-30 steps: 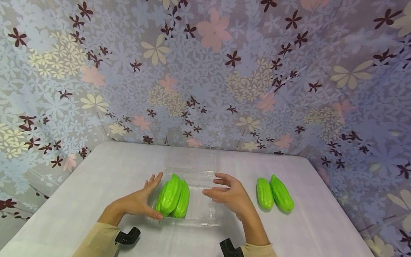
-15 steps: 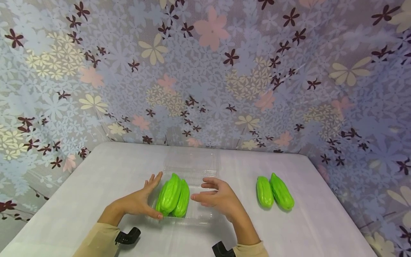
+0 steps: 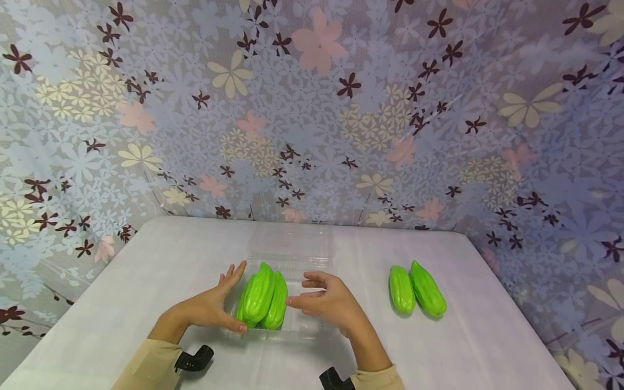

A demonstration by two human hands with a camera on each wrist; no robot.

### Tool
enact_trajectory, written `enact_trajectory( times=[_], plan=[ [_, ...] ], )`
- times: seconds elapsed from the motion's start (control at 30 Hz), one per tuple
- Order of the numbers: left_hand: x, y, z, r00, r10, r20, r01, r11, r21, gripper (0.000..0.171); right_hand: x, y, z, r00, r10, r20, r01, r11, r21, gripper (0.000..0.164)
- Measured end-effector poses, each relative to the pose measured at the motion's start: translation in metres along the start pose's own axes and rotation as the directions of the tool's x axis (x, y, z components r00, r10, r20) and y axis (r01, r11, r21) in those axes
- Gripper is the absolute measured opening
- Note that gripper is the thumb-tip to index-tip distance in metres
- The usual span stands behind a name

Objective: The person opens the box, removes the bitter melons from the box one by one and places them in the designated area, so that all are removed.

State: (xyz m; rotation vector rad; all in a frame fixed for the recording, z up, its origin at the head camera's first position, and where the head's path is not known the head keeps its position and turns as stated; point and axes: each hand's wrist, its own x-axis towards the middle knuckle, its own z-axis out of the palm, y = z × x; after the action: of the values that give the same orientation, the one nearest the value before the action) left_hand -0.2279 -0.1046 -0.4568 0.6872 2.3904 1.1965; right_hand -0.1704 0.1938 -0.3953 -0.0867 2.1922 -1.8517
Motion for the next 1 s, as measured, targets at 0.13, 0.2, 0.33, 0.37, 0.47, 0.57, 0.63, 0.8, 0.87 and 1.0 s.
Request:
enact_trajectory(
  times=[0.13, 0.2, 0.33, 0.37, 0.47, 0.57, 0.63, 0.8, 0.87, 1.0],
  plan=[
    [0.000, 0.000, 0.000, 1.000, 0.002, 0.005, -0.002, 1.000, 0.006, 0.144, -0.001, -0.001, 0.000, 1.000, 0.001, 0.003, -0.001, 1.000, 0.003, 0.080],
    [0.001, 0.000, 0.000, 1.000, 0.004, 0.009, -0.004, 1.000, 0.005, 0.143, -0.001, -0.001, 0.001, 1.000, 0.003, 0.002, -0.003, 1.000, 0.000, 0.080],
    [0.001, 0.001, -0.001, 1.000, 0.020, 0.014, -0.020, 1.000, 0.002, 0.143, 0.000, -0.001, 0.002, 1.000, 0.005, -0.003, -0.005, 1.000, -0.005, 0.080],
    [0.001, 0.001, -0.001, 1.000, 0.023, 0.013, -0.023, 1.000, -0.001, 0.143, 0.000, -0.001, 0.002, 1.000, 0.005, -0.001, -0.005, 1.000, -0.006, 0.080],
    [0.000, 0.002, -0.001, 1.000, 0.024, 0.014, -0.024, 1.000, -0.012, 0.142, 0.000, 0.000, 0.003, 1.000, 0.005, 0.005, -0.005, 1.000, -0.007, 0.080],
    [0.000, 0.002, 0.000, 1.000, 0.023, 0.012, -0.023, 1.000, -0.021, 0.143, 0.000, 0.000, 0.004, 1.000, 0.004, 0.007, -0.004, 1.000, -0.010, 0.080],
    [0.001, 0.001, 0.000, 1.000, 0.024, 0.010, -0.024, 1.000, -0.020, 0.143, 0.000, 0.000, 0.004, 1.000, 0.006, 0.008, -0.006, 1.000, -0.007, 0.080],
    [0.000, 0.002, 0.000, 1.000, 0.032, 0.002, -0.032, 0.999, -0.017, 0.143, 0.001, 0.002, 0.009, 1.000, -0.005, 0.029, 0.004, 1.000, 0.014, 0.079],
    [0.000, 0.002, 0.000, 0.999, 0.032, 0.000, -0.032, 0.999, -0.014, 0.143, 0.001, 0.002, 0.012, 0.999, -0.008, 0.035, 0.007, 1.000, 0.023, 0.079],
    [0.001, 0.001, 0.000, 1.000, 0.026, 0.004, -0.026, 1.000, -0.001, 0.144, 0.003, 0.004, 0.017, 0.999, -0.006, 0.037, 0.005, 1.000, 0.028, 0.080]
  ],
)
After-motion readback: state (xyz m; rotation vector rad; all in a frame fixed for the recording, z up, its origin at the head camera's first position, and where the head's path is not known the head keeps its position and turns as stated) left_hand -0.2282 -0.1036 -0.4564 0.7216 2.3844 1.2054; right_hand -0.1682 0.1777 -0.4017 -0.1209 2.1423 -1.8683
